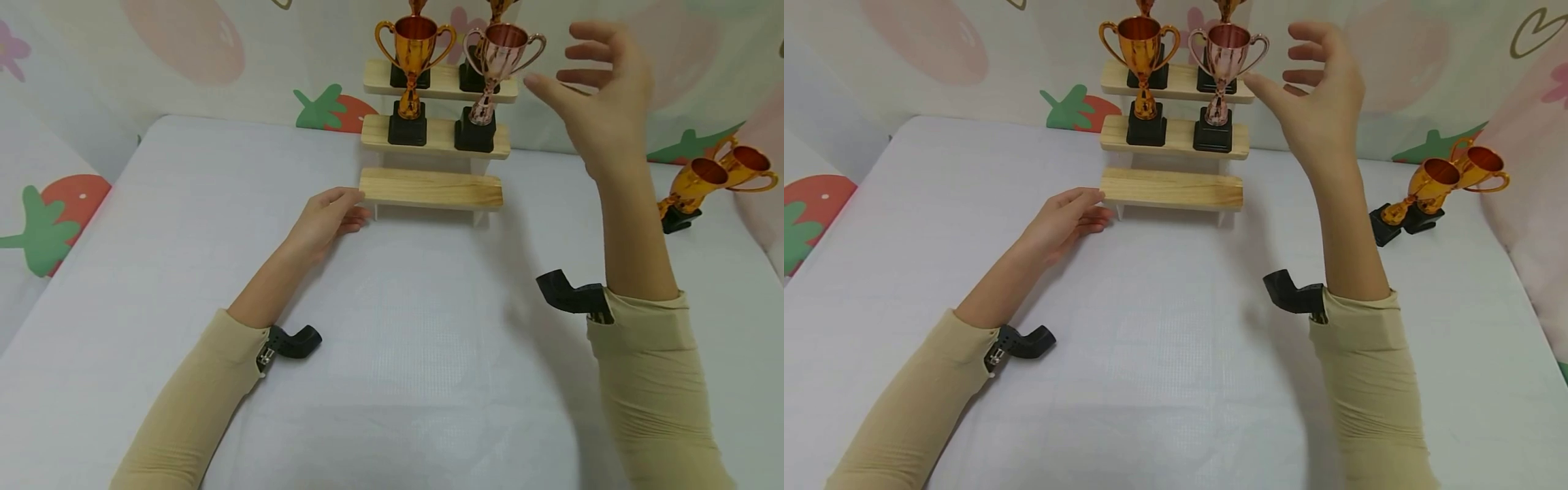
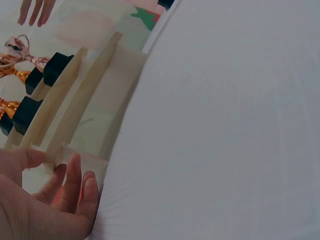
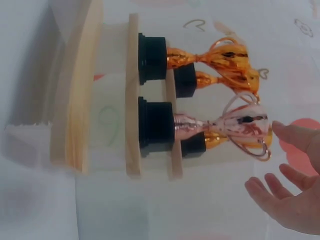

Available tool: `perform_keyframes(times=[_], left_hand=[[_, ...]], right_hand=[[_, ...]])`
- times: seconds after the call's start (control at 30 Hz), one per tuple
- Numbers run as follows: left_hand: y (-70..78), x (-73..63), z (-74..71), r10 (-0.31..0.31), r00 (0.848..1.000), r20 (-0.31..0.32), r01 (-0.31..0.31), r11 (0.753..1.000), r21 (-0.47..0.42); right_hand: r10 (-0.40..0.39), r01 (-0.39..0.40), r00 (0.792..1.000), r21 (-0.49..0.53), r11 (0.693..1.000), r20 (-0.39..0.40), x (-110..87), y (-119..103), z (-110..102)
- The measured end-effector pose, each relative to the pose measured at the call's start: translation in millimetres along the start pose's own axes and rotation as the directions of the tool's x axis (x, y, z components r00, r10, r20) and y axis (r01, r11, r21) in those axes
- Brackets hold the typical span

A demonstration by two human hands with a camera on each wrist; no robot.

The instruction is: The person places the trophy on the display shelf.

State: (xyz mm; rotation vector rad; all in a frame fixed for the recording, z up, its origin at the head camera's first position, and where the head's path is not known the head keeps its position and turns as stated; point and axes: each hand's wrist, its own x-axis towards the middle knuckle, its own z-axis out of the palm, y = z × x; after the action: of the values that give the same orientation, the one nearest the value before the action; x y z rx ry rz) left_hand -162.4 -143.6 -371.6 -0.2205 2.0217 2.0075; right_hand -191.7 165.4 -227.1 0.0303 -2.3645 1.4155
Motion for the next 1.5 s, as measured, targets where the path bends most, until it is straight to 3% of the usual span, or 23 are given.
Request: perform_keyframes(times=[0.47,0.7,1.0,1.27,1.5], left_hand=[[0.3,-1.5,0.1,-0.004,1.0,-0.01,0.004,1.0,0.003],[0.4,-2.3,0.8,-0.005,1.0,-0.008,0.005,1.0,0.0],[0.7,-1.8,2.5,-0.011,1.0,-0.016,0.011,1.0,0.0],[0.5,-1.7,3.3,-0.009,1.0,-0.018,0.009,1.0,-0.002],[2.1,-3.3,1.9,-0.009,1.0,-0.02,0.009,1.0,-0.006]], right_hand=[[0.068,-0.069,0.997,-0.027,0.997,-0.048,-16.9,15.3,-33.9],[0.09,-0.088,0.994,0.041,0.995,-0.055,-21.1,24.9,-48.3],[0.086,-0.097,0.986,-0.078,0.992,-0.14,-31.4,42.6,-58.5],[0.082,-0.092,0.98,-0.047,0.995,-0.182,-34.5,57.8,-68.7],[0.123,-0.14,0.97,-0.07,0.988,-0.211,-37.9,66.5,-78.4]])
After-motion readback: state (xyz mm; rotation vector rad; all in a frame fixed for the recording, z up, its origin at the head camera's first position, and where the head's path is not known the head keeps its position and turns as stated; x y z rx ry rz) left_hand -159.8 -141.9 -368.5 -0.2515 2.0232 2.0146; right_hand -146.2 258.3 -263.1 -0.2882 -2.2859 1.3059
